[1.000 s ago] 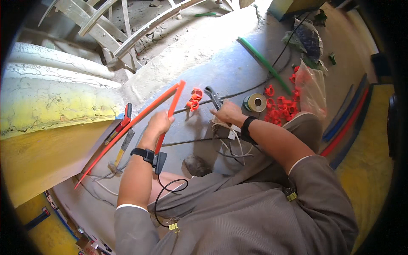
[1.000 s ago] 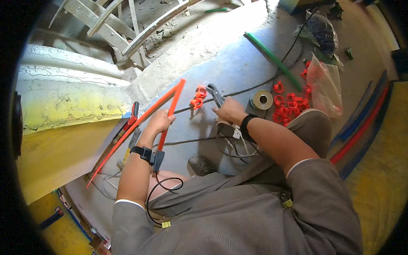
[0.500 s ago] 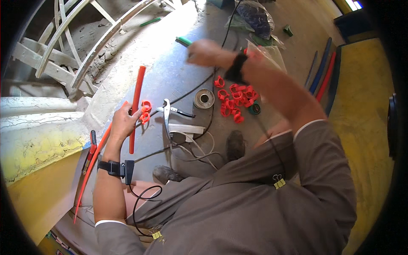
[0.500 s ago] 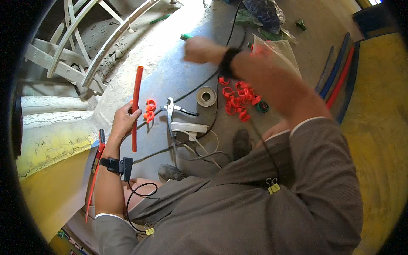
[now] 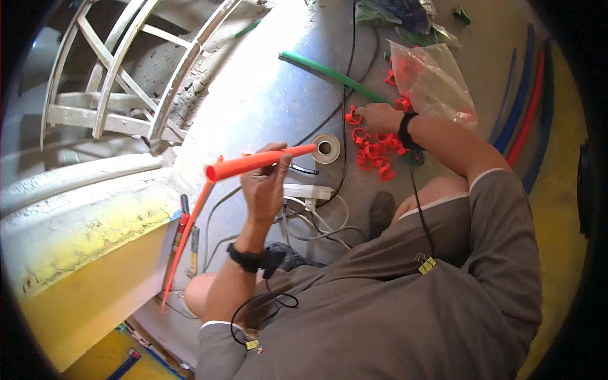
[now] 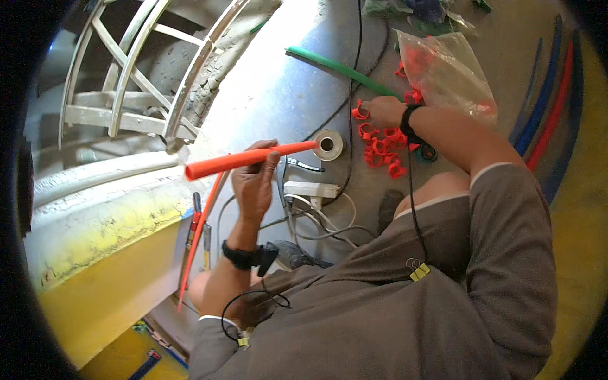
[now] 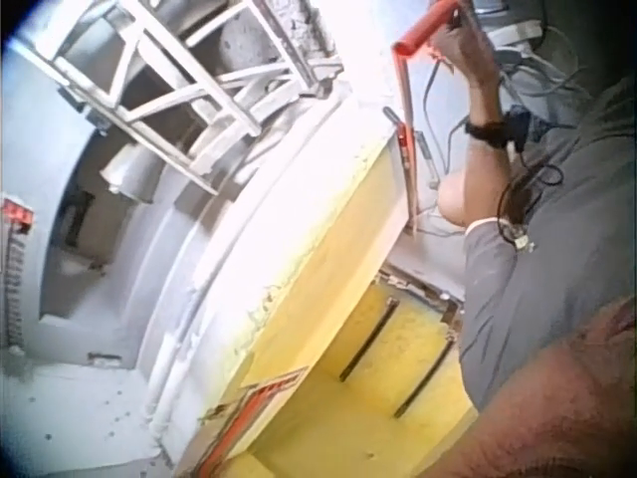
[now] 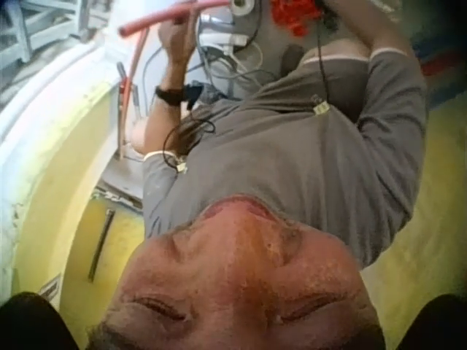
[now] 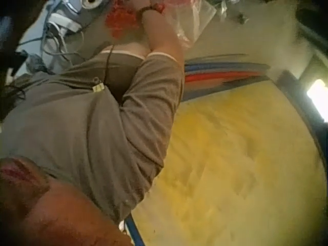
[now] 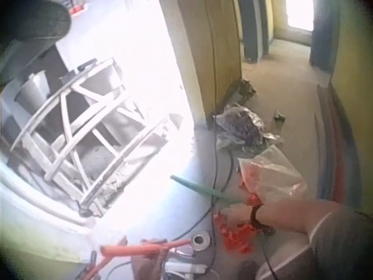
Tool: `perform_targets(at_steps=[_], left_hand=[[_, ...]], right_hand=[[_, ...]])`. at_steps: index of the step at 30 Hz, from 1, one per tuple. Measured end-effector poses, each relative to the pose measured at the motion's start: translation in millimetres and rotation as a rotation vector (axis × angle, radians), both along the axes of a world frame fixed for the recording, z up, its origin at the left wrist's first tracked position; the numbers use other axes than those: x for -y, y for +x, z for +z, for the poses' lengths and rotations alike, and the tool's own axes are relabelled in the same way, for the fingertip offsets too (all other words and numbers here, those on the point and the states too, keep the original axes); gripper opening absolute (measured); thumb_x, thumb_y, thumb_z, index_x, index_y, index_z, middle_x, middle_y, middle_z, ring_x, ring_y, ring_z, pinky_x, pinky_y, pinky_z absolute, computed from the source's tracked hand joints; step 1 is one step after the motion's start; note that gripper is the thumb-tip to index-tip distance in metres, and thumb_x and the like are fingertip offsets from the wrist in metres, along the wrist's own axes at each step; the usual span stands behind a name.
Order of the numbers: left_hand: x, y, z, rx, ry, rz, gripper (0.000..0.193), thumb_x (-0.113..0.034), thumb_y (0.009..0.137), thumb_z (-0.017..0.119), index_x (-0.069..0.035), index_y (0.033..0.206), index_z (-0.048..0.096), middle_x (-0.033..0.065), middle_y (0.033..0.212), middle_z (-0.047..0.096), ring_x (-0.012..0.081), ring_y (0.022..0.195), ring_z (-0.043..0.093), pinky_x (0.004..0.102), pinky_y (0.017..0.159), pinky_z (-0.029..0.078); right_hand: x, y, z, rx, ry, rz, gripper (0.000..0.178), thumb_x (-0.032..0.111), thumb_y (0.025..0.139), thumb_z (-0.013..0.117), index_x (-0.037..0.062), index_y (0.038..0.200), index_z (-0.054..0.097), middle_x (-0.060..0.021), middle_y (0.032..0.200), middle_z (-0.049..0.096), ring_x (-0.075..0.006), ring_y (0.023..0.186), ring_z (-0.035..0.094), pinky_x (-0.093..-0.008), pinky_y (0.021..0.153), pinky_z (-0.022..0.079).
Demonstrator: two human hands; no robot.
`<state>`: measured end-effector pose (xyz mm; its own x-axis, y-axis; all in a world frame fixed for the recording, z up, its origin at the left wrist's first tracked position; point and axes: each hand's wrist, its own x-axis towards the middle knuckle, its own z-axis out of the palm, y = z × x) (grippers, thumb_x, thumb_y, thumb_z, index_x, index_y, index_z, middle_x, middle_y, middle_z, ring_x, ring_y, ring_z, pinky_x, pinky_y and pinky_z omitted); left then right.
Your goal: The person is cutting, fitting, and clipping red and blue plastic plumbing pipes near a floor drain.
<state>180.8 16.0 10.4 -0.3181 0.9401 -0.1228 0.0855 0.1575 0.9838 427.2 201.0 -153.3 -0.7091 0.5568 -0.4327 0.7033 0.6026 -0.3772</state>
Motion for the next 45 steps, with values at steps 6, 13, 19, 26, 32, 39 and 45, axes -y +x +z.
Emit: perform_targets(at_steps=[6, 13, 19, 26, 32, 39, 45], left_hand=[[-9.4, 33.2, -19.8, -0.115, -0.087, -0.060, 0.018, -0.007, 0.089, 0.063, 0.003, 0.105, 0.062, 0.0025, 0.085, 0.062, 0.0070, 0.073, 0.052, 0.0204, 0.065, 0.043], [-27.3, 43.8, -67.2, -0.256, -0.163, -0.160, 0.025, -0.016, 0.088, 0.066, 0.003, 0.103, 0.065, 0.0076, 0.083, 0.067, 0.0107, 0.075, 0.060, 0.0243, 0.068, 0.047], [-19.7, 40.6, -60.3, -0.288, -0.163, -0.083, 0.023, -0.014, 0.089, 0.064, 0.002, 0.105, 0.064, 0.0070, 0.091, 0.066, 0.0113, 0.081, 0.060, 0.0239, 0.074, 0.048], [2.8, 1.7, -43.2, 0.035, -0.090, 0.269, 0.026, -0.013, 0.092, 0.059, 0.004, 0.111, 0.055, 0.0130, 0.103, 0.063, 0.0209, 0.093, 0.063, 0.0312, 0.081, 0.055], [14.5, -17.6, -63.5, 0.193, -0.124, 0.453, 0.025, -0.017, 0.091, 0.061, 0.001, 0.108, 0.055, 0.0131, 0.103, 0.063, 0.0214, 0.092, 0.064, 0.0310, 0.079, 0.057], [20.2, -13.8, -62.9, 0.225, -0.128, 0.489, 0.025, -0.016, 0.091, 0.062, 0.002, 0.109, 0.056, 0.0117, 0.103, 0.063, 0.0202, 0.091, 0.064, 0.0318, 0.079, 0.056], [10.8, 16.4, -60.9, -0.051, -0.037, 0.163, 0.021, -0.010, 0.091, 0.061, 0.001, 0.108, 0.058, 0.0116, 0.105, 0.062, 0.0172, 0.096, 0.060, 0.0278, 0.084, 0.051]], right_hand=[[13.6, -5.9, -16.0, 0.087, 0.026, 0.001, 0.041, 0.026, 0.075, 0.068, 0.0046, 0.108, 0.056, -0.0182, 0.096, 0.064, -0.0336, 0.094, 0.062, -0.0444, 0.077, 0.050], [6.7, -6.9, -22.6, 0.007, 0.072, 0.077, 0.028, 0.020, 0.068, 0.071, 0.0039, 0.090, 0.065, -0.0157, 0.089, 0.065, -0.0329, 0.088, 0.064, -0.0430, 0.075, 0.051], [7.0, -3.8, -44.4, -0.224, 0.097, -0.200, 0.028, 0.025, 0.065, 0.072, 0.0047, 0.083, 0.066, -0.0168, 0.081, 0.066, -0.0343, 0.082, 0.065, -0.0414, 0.071, 0.051], [-5.3, 18.5, -29.4, -0.372, -0.089, -0.389, 0.035, 0.032, 0.068, 0.072, 0.0002, 0.081, 0.063, -0.0200, 0.080, 0.064, -0.0366, 0.079, 0.063, -0.0441, 0.073, 0.050], [-8.6, 1.3, -5.2, -0.346, -0.114, -0.396, 0.047, 0.043, 0.077, 0.064, -0.0033, 0.082, 0.064, -0.0206, 0.078, 0.064, -0.0361, 0.078, 0.063, -0.0434, 0.072, 0.049], [7.4, -17.7, 35.1, -0.383, -0.411, -0.452, 0.053, 0.052, 0.087, 0.053, 0.0006, 0.081, 0.065, -0.0145, 0.071, 0.063, -0.0283, 0.068, 0.062, -0.0402, 0.067, 0.047], [9.9, -22.5, 40.1, -0.531, -0.407, -0.517, 0.049, 0.048, 0.091, 0.050, 0.0027, 0.075, 0.061, -0.0103, 0.068, 0.064, -0.0241, 0.064, 0.061, -0.0373, 0.064, 0.047]])
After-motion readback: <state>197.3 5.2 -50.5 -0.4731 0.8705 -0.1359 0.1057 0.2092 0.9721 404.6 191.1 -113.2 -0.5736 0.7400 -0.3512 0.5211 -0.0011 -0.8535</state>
